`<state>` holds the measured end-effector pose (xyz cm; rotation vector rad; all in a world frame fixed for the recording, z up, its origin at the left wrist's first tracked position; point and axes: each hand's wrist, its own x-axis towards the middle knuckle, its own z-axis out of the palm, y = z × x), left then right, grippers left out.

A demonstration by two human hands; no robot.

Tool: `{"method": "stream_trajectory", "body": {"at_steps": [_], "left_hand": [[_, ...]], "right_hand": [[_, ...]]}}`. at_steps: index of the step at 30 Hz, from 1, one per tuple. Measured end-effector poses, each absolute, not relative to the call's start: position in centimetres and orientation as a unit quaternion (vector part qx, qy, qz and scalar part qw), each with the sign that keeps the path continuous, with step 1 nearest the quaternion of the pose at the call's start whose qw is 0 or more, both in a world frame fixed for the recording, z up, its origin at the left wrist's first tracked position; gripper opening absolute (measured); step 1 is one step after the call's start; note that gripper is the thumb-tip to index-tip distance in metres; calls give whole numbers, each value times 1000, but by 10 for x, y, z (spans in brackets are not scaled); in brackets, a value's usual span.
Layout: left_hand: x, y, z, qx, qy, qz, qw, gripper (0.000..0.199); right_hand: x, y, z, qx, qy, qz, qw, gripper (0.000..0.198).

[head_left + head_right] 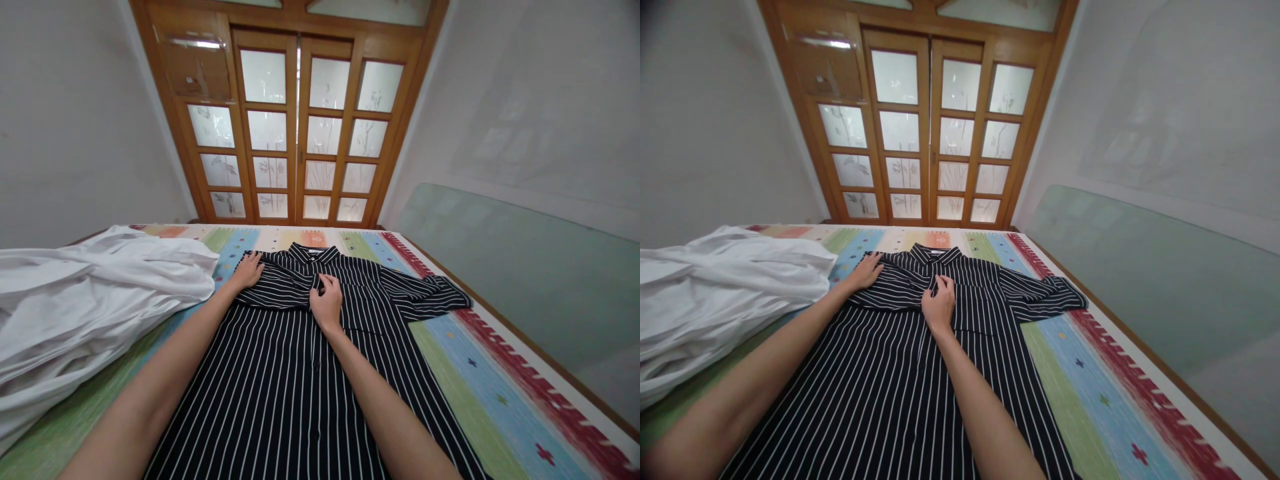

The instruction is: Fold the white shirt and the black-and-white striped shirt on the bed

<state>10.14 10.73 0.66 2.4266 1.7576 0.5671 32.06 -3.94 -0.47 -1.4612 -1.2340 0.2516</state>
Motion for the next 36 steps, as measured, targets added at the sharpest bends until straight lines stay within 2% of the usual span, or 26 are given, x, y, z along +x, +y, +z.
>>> {"method": "stream_trajectory", "body": {"at_steps": [2, 6, 11, 18, 21, 25, 29, 32, 36], "left_hand": [[99, 108, 3, 794, 583, 168, 43, 54], [93, 107, 0, 791, 594, 141, 38, 58], [88, 109, 5, 772, 625, 113, 35, 59], [98, 89, 21, 770, 625, 125, -21, 53], [116, 73, 25, 795, 589, 139, -49, 51], [142, 53, 19, 822, 557, 116, -26, 48], [148, 46, 9, 823, 562, 85, 1, 60], [139, 50, 8, 812, 580, 69, 14, 65], [128, 59, 12, 798, 600, 57, 22, 67]], "right_hand": [[321, -39, -5, -613, -536, 100, 572, 47], [321, -41, -4, -595, -545, 77, 586, 33], [312, -46, -4, -602, -635, 27, 484, 32], [306, -46, -18, -606, -702, 62, 368, 50], [309, -45, -17, -617, -714, 74, 323, 52], [312, -48, -8, -628, -731, 64, 259, 52], [310, -56, 5, -655, -714, -4, 249, 55], [307, -59, 12, -698, -667, -40, 259, 43], [309, -58, 13, -699, -657, -16, 282, 32]]}}
